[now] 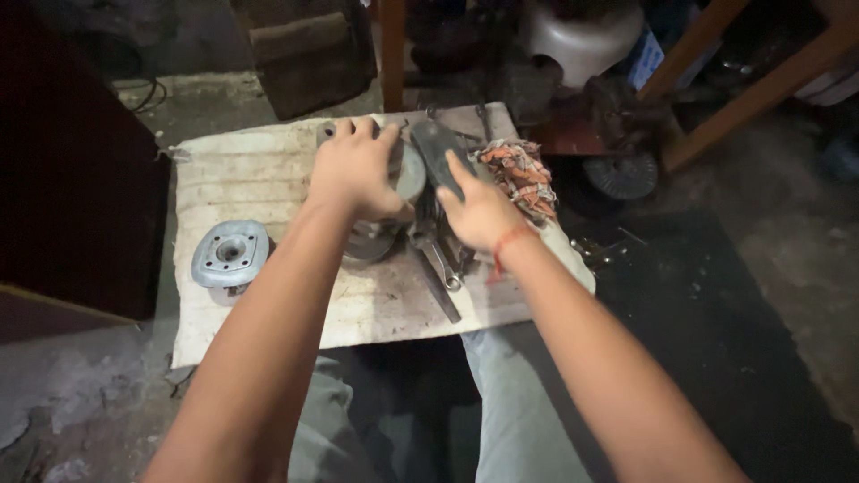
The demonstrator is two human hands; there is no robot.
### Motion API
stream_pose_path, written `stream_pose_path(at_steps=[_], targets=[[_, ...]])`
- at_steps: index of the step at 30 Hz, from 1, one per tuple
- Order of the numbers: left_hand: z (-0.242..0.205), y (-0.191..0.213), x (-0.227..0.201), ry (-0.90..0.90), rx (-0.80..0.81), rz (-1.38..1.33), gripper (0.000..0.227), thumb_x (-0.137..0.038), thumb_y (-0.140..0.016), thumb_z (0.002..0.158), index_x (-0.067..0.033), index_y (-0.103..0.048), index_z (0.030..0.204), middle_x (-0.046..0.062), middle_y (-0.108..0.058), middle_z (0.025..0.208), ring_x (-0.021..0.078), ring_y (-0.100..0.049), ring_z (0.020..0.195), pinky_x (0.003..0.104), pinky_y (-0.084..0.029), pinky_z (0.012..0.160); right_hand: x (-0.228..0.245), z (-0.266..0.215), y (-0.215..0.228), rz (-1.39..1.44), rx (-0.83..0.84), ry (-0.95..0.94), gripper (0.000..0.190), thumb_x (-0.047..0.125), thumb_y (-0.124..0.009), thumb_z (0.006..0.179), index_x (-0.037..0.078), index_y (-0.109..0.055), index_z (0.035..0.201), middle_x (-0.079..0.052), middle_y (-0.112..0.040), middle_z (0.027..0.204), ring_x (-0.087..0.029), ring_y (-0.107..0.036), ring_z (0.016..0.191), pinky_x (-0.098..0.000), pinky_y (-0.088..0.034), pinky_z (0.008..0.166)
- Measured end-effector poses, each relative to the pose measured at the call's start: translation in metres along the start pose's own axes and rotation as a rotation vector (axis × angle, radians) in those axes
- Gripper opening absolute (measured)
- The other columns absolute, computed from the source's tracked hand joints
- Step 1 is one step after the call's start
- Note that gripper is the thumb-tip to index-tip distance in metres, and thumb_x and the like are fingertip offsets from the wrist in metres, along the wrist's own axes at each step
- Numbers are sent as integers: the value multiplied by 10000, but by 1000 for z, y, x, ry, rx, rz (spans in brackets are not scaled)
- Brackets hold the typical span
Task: The person assembles a piston and cylinder block assembly by hand, positioning the piston into the cylinder and tapping the top surface to seat it.
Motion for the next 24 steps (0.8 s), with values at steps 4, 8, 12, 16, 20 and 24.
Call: stream_pose_path(at_steps=[4,8,12,16,20,24], targets=[[6,2,1,79,9,-17,995,-466,-935,422,-131,-612,1301,186,-575,1291,430,-493,1246,511,-489,964,-24,41,-12,79,-64,226,652,397,-614,1039,179,-321,1580,-354,-666,1136,-510,-657,1059,-527,-514,905],[13,0,2,142,70,-53,912,-435,-903,437,-158,-654,1270,154,-609,1262,411,-516,1234,473,-501,995,2,-12,-5,62,23,-56,739,374,-559,981,226,-237,1629,-356,-681,972,-522,-660,942,-540,-518,880],[14,4,6,132,30,-87,967,-403,-886,420,-214,-636,1335,156,-609,1247,429,-517,1197,488,-501,963,31,-96,20,-14,93,-68,766,347,-571,952,251,-216,1625,-296,-699,782,-480,-687,786,-546,-528,776],[8,-1,-2,94,34,-50,960,-442,-914,422,-182,-653,1308,163,-600,1261,437,-487,1252,496,-494,980,26,-82,23,59,72,-60,744,340,-560,960,238,-245,1627,-315,-703,834,-489,-689,826,-542,-530,801],[3,-1,-1,70,-16,-64,1044,-456,-933,381,-166,-634,1338,180,-585,1280,445,-475,1250,511,-480,977,14,4,12,63,29,-42,705,389,-593,978,256,-290,1601,-343,-674,1031,-510,-653,1002,-540,-506,913],[4,0,2,127,-28,-102,1028,-420,-913,385,-163,-643,1343,180,-592,1285,432,-495,1248,493,-484,1007,11,22,-1,19,16,-17,733,406,-592,978,276,-250,1614,-361,-661,1044,-523,-643,1022,-539,-501,933]])
Point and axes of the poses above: each hand's wrist, its own z-axis towards the middle knuckle, its own y-axis out of the back of the hand, x = y × z, the point moved 1 cm from there along z, towards the middle knuckle
